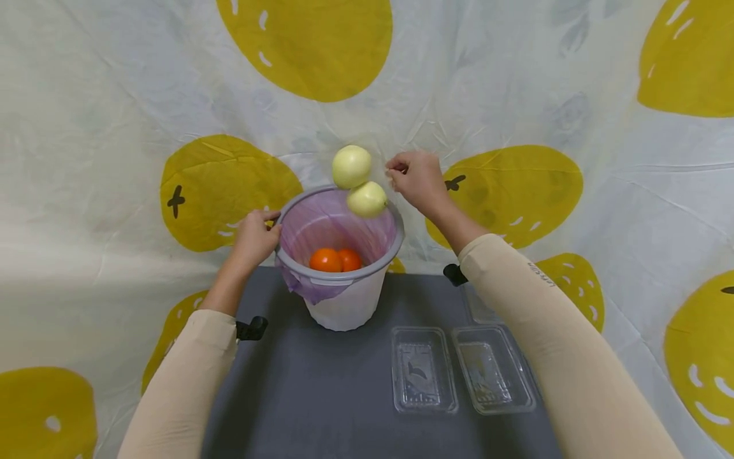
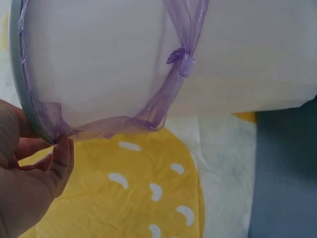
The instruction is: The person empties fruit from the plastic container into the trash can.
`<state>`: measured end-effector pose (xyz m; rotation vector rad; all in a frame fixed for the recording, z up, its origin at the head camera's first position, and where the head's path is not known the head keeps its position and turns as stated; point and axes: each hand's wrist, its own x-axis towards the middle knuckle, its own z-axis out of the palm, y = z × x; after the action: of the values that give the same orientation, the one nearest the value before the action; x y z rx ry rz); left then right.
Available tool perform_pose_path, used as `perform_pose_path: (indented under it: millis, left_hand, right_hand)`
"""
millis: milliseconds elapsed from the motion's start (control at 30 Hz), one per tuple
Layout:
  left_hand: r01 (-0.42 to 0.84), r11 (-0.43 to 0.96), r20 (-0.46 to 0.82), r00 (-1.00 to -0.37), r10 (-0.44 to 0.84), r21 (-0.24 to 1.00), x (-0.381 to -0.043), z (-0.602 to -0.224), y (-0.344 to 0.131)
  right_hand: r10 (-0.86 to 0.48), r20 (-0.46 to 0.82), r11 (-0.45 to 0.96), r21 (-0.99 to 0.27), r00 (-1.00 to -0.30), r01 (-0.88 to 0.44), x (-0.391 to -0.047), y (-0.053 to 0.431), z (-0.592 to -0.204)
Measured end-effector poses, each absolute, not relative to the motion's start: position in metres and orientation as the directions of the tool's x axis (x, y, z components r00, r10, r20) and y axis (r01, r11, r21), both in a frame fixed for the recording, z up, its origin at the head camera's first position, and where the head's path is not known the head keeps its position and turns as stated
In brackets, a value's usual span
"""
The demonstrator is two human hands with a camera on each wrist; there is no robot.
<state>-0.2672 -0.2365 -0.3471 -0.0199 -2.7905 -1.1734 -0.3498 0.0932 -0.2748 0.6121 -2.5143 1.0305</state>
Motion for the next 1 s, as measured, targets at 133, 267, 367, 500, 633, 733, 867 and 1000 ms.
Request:
perform_pose_path:
  millis: [133,267,367,500,633,733,867,1000]
  left_hand:
    - [0.053,0.699,0.109,-0.993,-0.035,0.713,-0.265,-0.346,-0.236]
    - [0.041,0.697,0.099,-0.994,-0.043,0.716,-0.263,-0.345,-0.236]
    - [0.04,0.696,0.097,-0.994,-0.043,0.717,-0.262,-0.344,-0.236]
    - [0.048,0.702,0.105,-0.994,-0.038,0.711,-0.262,-0.344,-0.234]
    - [0.055,0.7,0.11,-0.993,-0.034,0.712,-0.262,-0.345,-0.231]
    - [0.06,0.696,0.11,-0.994,-0.027,0.716,-0.262,-0.345,-0.23]
    - [0.063,0.691,0.106,-0.994,-0.02,0.72,-0.263,-0.345,-0.228]
    - [0.07,0.696,0.119,-0.993,-0.023,0.714,-0.264,-0.345,-0.226]
  right_hand:
    - [-0.252,0.495,0.647,-0.553,-0.831,-0.526,-0.35,0.091,-0.276]
    - [-0.268,0.521,0.653,-0.52,-0.81,-0.551,-0.35,0.089,-0.276]
    - [-0.283,0.535,0.655,-0.499,-0.796,-0.568,-0.35,0.088,-0.275]
    - [-0.286,0.553,0.674,-0.464,-0.782,-0.575,-0.351,0.088,-0.273]
    - [-0.314,0.561,0.727,-0.377,-0.766,-0.574,-0.355,0.088,-0.272]
    - [-0.332,0.558,0.741,-0.344,-0.761,-0.576,-0.357,0.089,-0.273]
    - [-0.346,0.564,0.738,-0.33,-0.749,-0.589,-0.355,0.088,-0.271]
    - [-0.351,0.576,0.725,-0.331,-0.738,-0.604,-0.351,0.088,-0.268]
